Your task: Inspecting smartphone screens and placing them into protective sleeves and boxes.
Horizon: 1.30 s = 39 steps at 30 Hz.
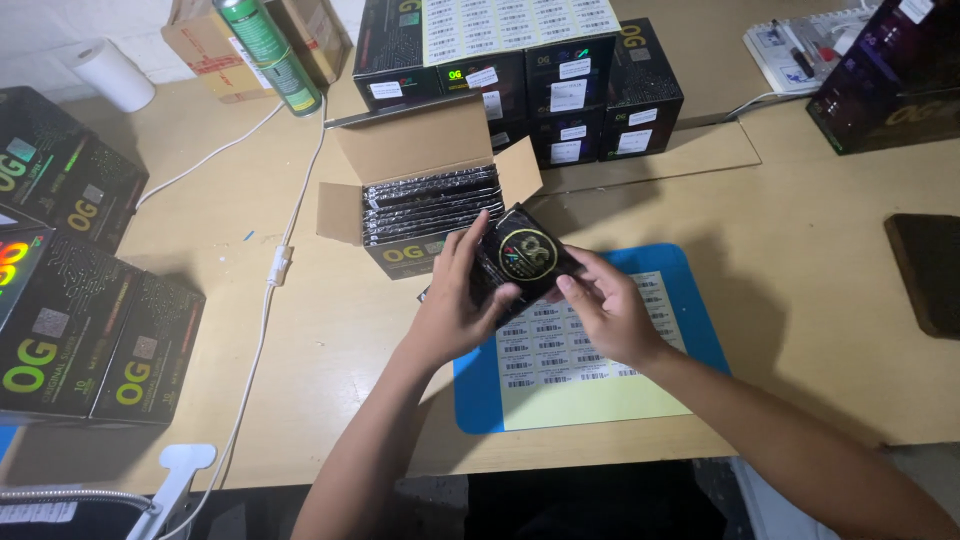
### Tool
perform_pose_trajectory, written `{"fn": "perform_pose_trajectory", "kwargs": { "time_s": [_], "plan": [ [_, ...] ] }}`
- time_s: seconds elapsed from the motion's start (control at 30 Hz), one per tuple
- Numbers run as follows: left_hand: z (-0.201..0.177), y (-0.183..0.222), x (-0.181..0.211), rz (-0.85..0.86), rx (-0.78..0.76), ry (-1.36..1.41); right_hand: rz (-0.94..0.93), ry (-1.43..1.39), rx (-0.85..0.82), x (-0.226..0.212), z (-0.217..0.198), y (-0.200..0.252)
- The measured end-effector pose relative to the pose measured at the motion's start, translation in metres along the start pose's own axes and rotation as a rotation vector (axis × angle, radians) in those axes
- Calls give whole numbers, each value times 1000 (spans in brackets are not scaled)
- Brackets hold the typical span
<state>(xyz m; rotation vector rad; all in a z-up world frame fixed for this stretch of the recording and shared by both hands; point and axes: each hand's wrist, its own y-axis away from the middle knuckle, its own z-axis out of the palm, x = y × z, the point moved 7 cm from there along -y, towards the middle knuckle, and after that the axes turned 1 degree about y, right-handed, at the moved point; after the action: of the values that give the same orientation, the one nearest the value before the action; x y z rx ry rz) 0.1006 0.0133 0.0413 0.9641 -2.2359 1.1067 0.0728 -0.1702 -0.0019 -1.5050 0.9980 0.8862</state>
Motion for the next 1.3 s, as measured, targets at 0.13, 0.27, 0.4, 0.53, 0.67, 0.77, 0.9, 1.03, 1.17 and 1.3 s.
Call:
{"fn": "perform_pose_trajectory", "kwargs": {
  "time_s": [0.13, 0.27, 0.4, 0.53, 0.67, 0.77, 0.9, 1.03, 1.17, 1.3],
  "plan": [
    [-21, -9, 3, -90, 33, 26, -87, -67, 24, -12, -7, 3],
    [-67, -3, -9, 142, 458, 74, -103, -156, 34, -16, -14, 1],
    [-106, -11, 6, 463, 751, -177, -162, -34, 24, -11, -18, -2],
    [-102, -29, -17, 479, 684, -349, -167, 42, -15, -11, -15, -1],
    [-85, -44, -51, 368, 500, -532, -118, 89, -70, 1, -11, 0],
    [-65, -46, -56, 298, 344, -664, -94, 90, -105, 6, -8, 0],
    [-51, -50, -48, 167, 217, -741, -77, 102, -141, 9, -3, 2],
    [-34, -44, -49, 134, 144, -779, -89, 126, -170, 6, 1, 1],
    [-25, -39, -36, 87, -42, -822, -86, 95, -176, 4, 6, 5],
    [-7, -32, -74, 142, -85, -1086, -85, 77, -169, 4, 7, 4]
  ]
}}
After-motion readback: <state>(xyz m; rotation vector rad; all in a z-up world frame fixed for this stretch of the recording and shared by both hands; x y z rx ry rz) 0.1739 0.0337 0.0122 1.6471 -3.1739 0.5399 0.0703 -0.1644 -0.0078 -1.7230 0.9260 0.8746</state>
